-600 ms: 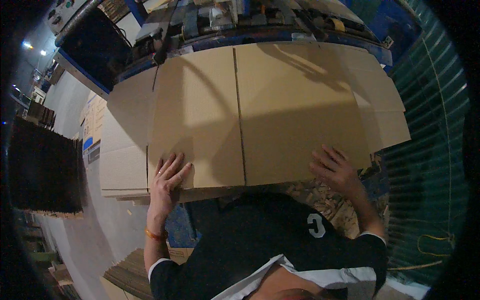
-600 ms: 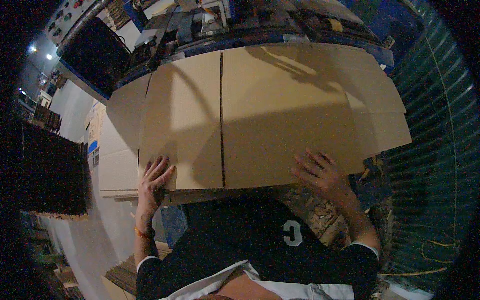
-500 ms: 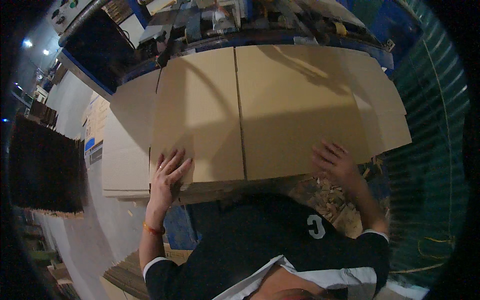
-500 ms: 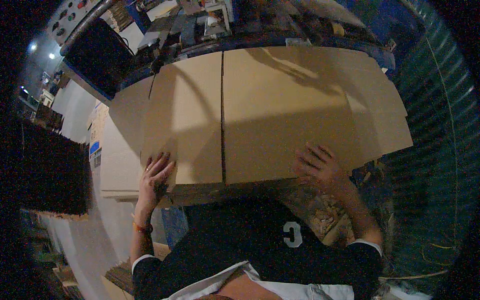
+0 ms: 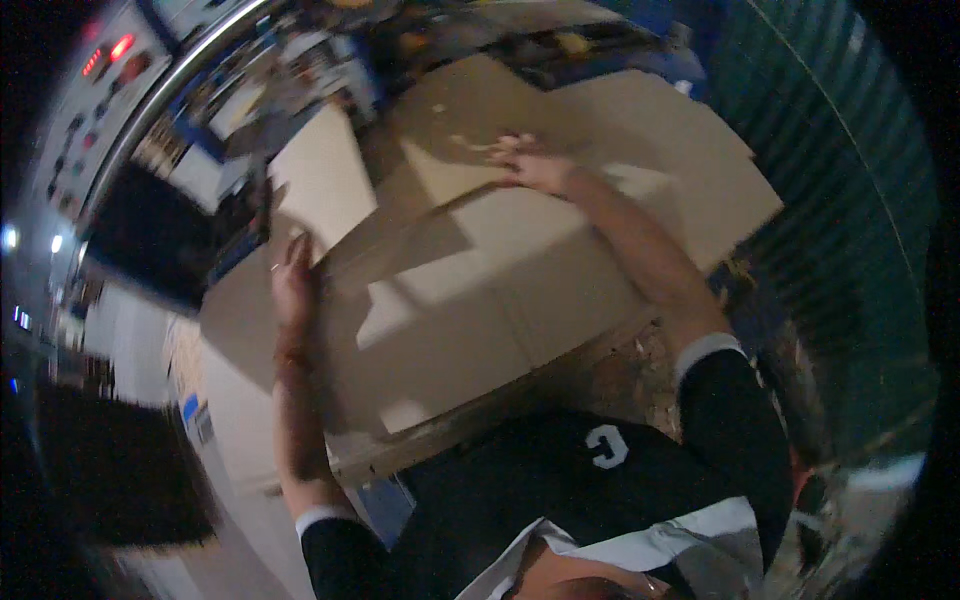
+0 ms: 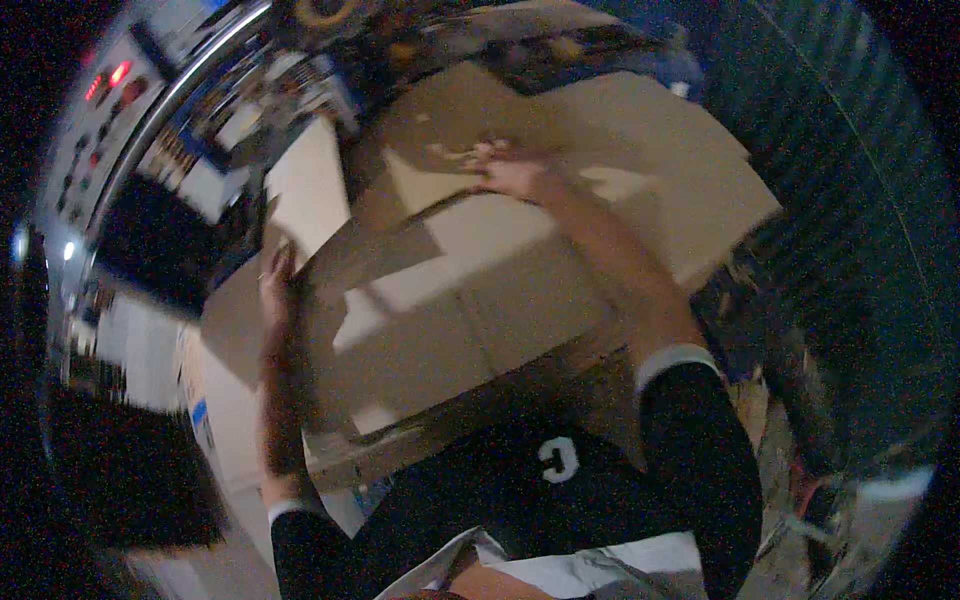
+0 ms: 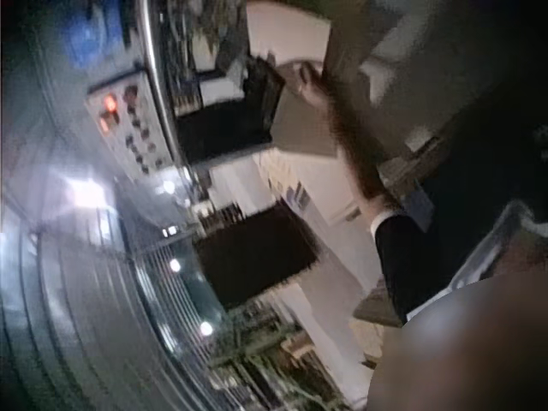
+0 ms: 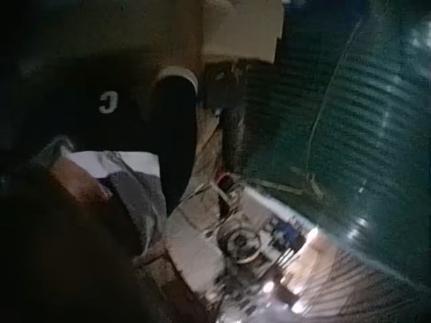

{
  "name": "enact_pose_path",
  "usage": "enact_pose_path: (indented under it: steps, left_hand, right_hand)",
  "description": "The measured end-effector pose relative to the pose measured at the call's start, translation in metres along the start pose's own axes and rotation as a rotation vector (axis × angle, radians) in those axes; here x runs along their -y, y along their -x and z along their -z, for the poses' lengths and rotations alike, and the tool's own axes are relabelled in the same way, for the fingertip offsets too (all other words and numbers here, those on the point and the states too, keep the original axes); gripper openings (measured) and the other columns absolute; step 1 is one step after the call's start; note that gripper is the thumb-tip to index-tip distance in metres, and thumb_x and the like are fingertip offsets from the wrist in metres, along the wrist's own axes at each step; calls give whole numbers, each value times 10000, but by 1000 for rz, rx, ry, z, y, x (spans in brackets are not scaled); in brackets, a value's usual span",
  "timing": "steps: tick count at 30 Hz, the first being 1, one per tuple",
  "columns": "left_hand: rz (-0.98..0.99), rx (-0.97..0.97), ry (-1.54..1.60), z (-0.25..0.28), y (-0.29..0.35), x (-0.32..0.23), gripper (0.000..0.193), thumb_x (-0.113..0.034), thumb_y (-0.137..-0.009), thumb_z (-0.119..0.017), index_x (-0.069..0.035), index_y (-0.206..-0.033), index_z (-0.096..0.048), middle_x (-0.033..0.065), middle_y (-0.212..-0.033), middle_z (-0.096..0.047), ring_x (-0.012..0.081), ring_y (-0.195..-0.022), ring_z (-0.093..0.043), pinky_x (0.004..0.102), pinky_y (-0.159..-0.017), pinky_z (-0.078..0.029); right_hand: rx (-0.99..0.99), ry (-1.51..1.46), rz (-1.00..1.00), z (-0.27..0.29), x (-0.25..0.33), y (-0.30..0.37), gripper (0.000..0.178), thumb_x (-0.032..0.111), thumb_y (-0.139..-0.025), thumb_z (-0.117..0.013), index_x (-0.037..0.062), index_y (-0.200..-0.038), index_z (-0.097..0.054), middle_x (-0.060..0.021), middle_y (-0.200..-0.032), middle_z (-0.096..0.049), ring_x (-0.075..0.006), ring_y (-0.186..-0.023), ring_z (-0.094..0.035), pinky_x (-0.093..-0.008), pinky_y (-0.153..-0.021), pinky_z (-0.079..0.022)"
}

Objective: The person repeatedly picks up flat cardboard sheets from a stack and places them onto a machine table, aligning them by hand. The person continues this repetitive stacking action throughout the clip.

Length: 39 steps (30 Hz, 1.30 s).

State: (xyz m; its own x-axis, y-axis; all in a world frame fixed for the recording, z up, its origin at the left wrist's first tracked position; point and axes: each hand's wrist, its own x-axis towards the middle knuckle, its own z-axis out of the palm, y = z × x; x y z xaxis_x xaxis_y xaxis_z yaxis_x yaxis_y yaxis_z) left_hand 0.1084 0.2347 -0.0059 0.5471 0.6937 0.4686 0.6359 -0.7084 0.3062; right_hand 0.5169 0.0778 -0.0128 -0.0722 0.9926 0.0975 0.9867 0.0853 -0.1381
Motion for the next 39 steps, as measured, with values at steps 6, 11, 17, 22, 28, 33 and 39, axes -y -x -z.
enact_pose_path:
  steps: [6,11,17,22,28,33,39]
  left_hand:
    - [-40,-202,-132,42,71,32,565,-94,-776,-642,21,-1281,-417,209,-1289,-453,349,-1208,-406,398,-1022,-300]
    - [808,-551,-571,87,228,92,530,-163,-782,-645,20,-1243,-458,191,-1219,-499,319,-1102,-458,384,-942,-347]
    - [1051,-631,-398,95,253,62,507,-246,-789,-649,20,-1197,-508,169,-1134,-555,284,-975,-521,368,-846,-403]
    - [736,-1301,-69,108,274,52,458,-228,-803,-610,0,-1192,-530,148,-1081,-574,287,-937,-543,393,-793,-426]
    - [208,-686,1075,136,381,165,433,-161,-864,-492,-36,-1274,-430,182,-1248,-483,290,-978,-518,344,-703,-433]
    - [432,-538,1638,137,361,141,364,-146,-895,-485,-47,-1244,-454,123,-1066,-575,140,-710,-583,206,-500,-431]
    - [516,-684,822,139,294,-34,417,-123,-832,-575,29,-1206,-469,122,-1110,-560,231,-991,-549,372,-862,-453]
  right_hand:
    - [-453,88,-245,1,-22,80,598,409,-846,-544,64,-1313,-404,-166,-1423,-290,-340,-1298,-296,-421,-1065,-236]
    - [-1479,14,-987,4,-127,288,518,355,-830,-582,-32,-1163,-500,-205,-1142,-537,-293,-964,-551,-379,-831,-433]
    - [-1479,-773,-1081,-1,-223,326,500,281,-816,-603,-1,-1198,-445,-154,-1142,-530,-262,-1029,-524,-364,-889,-418]
    - [-1652,-988,-647,64,-214,306,470,161,-777,-645,53,-1192,-455,-93,-1104,-554,-237,-999,-546,-383,-824,-467]
    - [-1553,-917,-240,157,-75,312,477,-36,-790,-578,24,-1236,-417,-118,-1154,-529,-228,-1002,-548,-347,-883,-454]
    - [-1600,-398,-348,117,86,319,445,0,-817,-591,-43,-1227,-425,-144,-1203,-520,-241,-1055,-529,-353,-910,-426]
    - [-637,11,347,93,169,276,309,176,-793,-605,66,-1082,-610,-134,-1091,-610,-310,-1003,-585,-404,-860,-464]
